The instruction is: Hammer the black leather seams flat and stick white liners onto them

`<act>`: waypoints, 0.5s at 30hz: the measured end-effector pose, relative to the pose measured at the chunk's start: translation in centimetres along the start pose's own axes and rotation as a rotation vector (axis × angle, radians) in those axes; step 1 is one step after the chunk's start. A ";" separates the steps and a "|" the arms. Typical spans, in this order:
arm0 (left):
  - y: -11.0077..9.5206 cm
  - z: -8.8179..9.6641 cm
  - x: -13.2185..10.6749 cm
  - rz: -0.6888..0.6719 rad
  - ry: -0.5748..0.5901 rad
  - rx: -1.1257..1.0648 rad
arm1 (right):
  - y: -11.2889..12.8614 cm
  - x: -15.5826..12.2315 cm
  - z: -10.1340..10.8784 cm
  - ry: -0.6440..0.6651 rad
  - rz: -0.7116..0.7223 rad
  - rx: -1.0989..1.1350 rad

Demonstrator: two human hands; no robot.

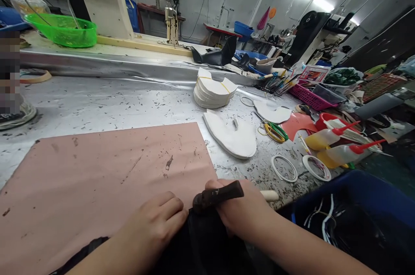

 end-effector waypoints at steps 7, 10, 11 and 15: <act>0.4 -0.2 -1.1 0.120 0.113 -0.032 | 0.8 0.2 0.4 0.022 0.041 0.002; 0.4 -0.1 -1.3 0.132 0.062 -0.037 | 1.2 0.0 0.6 -0.037 0.070 -0.024; 0.3 0.0 -1.3 0.113 0.040 -0.017 | 1.4 -0.1 0.8 -0.066 0.081 -0.021; -0.7 -0.2 -1.2 0.050 0.050 0.114 | 1.9 -0.2 0.8 -0.062 0.111 -0.090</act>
Point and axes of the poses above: each hand's wrist, its own x-axis towards the middle knuckle, its own z-axis out of the back of the hand, y = z × x, the point moved 5 cm from there along x, towards the middle knuckle, and after that the axes turned 8 degrees about -z, right-handed, at the moved point
